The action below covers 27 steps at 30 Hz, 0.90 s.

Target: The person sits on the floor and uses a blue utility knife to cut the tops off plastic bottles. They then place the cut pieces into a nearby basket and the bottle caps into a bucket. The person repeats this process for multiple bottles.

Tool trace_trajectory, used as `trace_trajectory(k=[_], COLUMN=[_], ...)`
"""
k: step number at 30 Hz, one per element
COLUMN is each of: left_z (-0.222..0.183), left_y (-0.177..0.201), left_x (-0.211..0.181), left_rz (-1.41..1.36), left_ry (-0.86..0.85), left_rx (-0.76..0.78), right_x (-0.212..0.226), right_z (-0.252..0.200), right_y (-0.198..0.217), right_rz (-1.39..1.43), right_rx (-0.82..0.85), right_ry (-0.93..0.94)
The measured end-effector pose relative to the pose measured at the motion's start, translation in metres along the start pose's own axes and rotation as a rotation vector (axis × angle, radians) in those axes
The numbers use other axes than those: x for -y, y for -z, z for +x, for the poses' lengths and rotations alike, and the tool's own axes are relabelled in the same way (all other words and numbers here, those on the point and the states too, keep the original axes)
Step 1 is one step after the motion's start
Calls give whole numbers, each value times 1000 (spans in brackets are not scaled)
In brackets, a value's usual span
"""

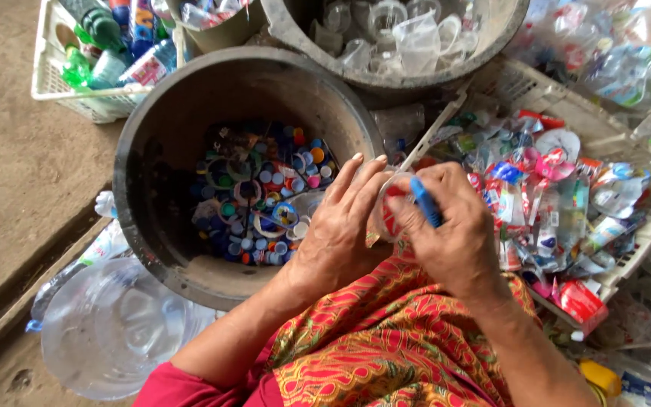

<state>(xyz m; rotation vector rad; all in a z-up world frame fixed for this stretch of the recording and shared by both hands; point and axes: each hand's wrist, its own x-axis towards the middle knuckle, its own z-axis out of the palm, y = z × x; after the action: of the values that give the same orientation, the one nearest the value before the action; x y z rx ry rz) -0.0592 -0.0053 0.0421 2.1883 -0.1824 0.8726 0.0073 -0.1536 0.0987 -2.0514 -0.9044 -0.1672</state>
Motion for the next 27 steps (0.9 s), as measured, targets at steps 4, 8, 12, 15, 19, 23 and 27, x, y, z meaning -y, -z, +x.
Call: trace_trajectory(k=[4, 8, 12, 15, 19, 23, 27], left_z=[5, 16, 5, 6, 12, 13, 17], left_y=[-13, -11, -18, -24, -27, -28, -23], left_x=[-1, -10, -7, -9, -14, -19, -29], left_rz=[45, -73, -208, -145, 159, -79, -202], left_ry=[-2, 46, 108, 121, -53, 9, 102], left_rx=[118, 188, 325, 387, 327, 396, 516], right_x=[-17, -23, -33, -33, -58, -49, -59], right_z=[0, -1, -10, -20, -48, -44, -53], right_y=[3, 13, 25, 28, 19, 27, 31], right_rz=[112, 138, 109, 63, 238, 180, 80], right_rx=[5, 9, 92, 117, 83, 54, 65], right_ry=[-5, 14, 121, 54, -272, -211, 116])
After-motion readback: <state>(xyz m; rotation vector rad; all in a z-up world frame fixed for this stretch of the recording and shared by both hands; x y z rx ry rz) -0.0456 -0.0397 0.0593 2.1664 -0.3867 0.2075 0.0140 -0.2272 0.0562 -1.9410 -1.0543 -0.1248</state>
